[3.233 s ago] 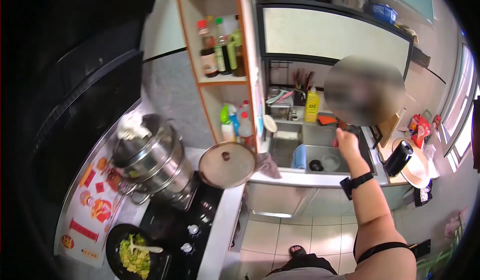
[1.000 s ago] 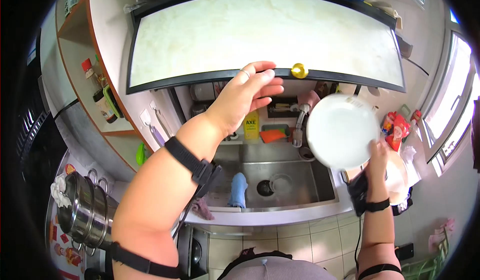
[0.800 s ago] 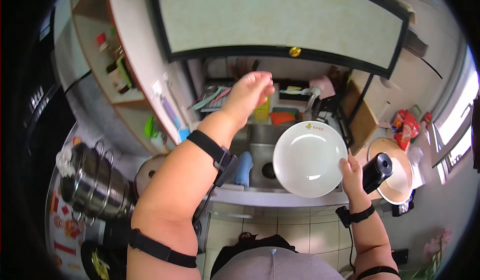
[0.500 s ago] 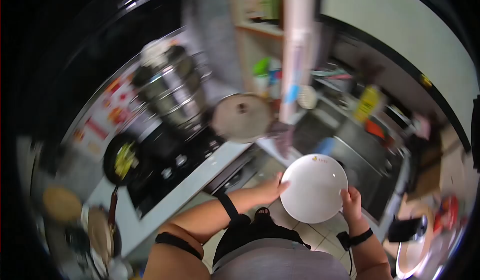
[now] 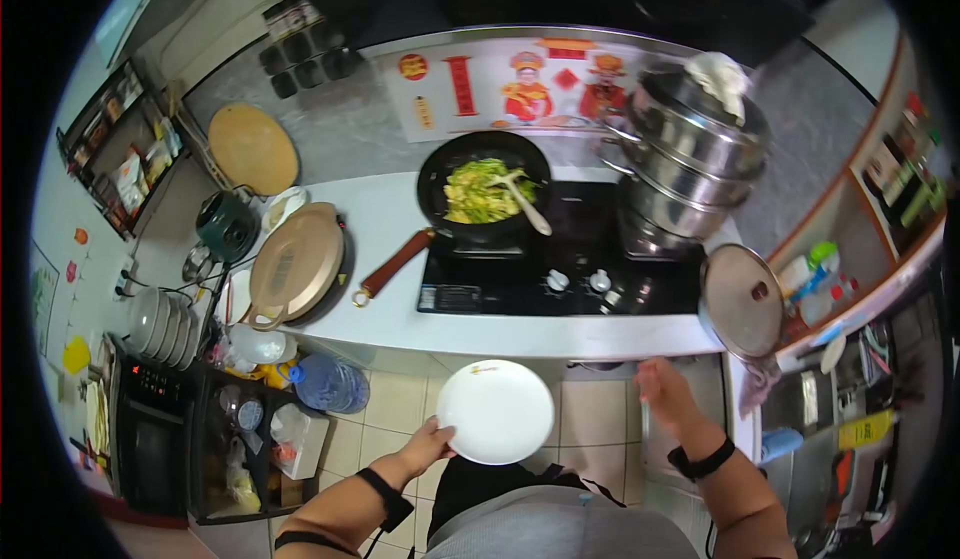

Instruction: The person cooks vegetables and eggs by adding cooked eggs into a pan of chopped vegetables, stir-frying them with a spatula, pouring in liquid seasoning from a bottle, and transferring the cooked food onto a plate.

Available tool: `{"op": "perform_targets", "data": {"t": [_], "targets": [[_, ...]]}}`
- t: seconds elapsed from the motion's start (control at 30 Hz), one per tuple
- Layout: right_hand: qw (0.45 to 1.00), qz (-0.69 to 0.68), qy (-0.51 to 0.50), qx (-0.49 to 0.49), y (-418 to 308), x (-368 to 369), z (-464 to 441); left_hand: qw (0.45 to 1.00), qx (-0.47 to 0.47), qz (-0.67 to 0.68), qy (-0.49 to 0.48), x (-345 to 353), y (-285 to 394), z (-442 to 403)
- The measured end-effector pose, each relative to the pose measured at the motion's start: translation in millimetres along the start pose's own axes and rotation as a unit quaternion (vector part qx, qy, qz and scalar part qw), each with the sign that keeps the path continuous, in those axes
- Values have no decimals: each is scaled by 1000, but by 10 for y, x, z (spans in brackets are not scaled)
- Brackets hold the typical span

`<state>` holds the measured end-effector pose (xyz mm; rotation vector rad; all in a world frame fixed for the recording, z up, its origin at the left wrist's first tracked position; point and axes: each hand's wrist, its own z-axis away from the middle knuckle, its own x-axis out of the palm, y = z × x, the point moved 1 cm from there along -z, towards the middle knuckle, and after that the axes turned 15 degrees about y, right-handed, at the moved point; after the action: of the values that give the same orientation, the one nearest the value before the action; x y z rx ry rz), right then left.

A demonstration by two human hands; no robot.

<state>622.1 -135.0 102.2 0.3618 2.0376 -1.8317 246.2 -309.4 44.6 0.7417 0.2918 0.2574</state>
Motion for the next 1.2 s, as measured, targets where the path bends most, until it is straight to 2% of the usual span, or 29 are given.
{"op": "perform_targets", "data": {"t": [0.07, 0.13, 0.17, 0.27, 0.3, 0.33, 0.4, 0.57, 0.67, 0.73, 0.8, 0.93, 1.0, 1.1, 1.17, 1.2], "targets": [[992, 49, 53, -100, -375, 371, -457, 994, -13, 69, 78, -501, -36, -58], [973, 26, 103, -205, -823, 728, -856, 987, -12, 110, 115, -930, -16, -153], [975, 31, 105, -191, -1023, 889, -1030, 987, -13, 111, 115, -1115, -38, -266], [944, 139, 161, -253, -1536, 1326, -1449, 974, -6, 165, 153, -1538, 4, -631], [916, 205, 179, -294, -1641, 1447, -1556, 969, 3, 181, 170, -1613, 74, -732], [914, 212, 183, -294, -1712, 1542, -1608, 962, 14, 199, 186, -1666, 143, -835], [878, 353, 139, -291, -1831, 1710, -1716, 959, 25, 214, 184, -1752, 282, -1007], [860, 440, 64, -251, -1677, 1958, -2006, 955, 68, 211, 198, -1918, 572, -1303], [883, 429, 41, -187, -1698, 1945, -2157, 952, 95, 215, 198, -1982, 774, -1319], [892, 407, 69, -185, -1826, 1849, -2299, 949, 108, 207, 211, -1978, 905, -1295], [939, 265, 115, -189, -1884, 1746, -2470, 946, 121, 209, 216, -1957, 904, -1323], [931, 247, 143, -228, -1892, 1900, -2825, 931, 130, 213, 267, -1832, 993, -1177], [903, 274, 154, -293, -1788, 2122, -2985, 916, 107, 263, 282, -1746, 1032, -1103], [906, 256, 86, -325, -1717, 2327, -2985, 901, 110, 288, 306, -1671, 1090, -979], [907, 266, 43, -324, -1758, 2209, -2911, 891, 109, 308, 315, -1645, 1089, -915], [900, 287, -12, -328, -1804, 2046, -2873, 882, 112, 328, 319, -1643, 1099, -881]]}}
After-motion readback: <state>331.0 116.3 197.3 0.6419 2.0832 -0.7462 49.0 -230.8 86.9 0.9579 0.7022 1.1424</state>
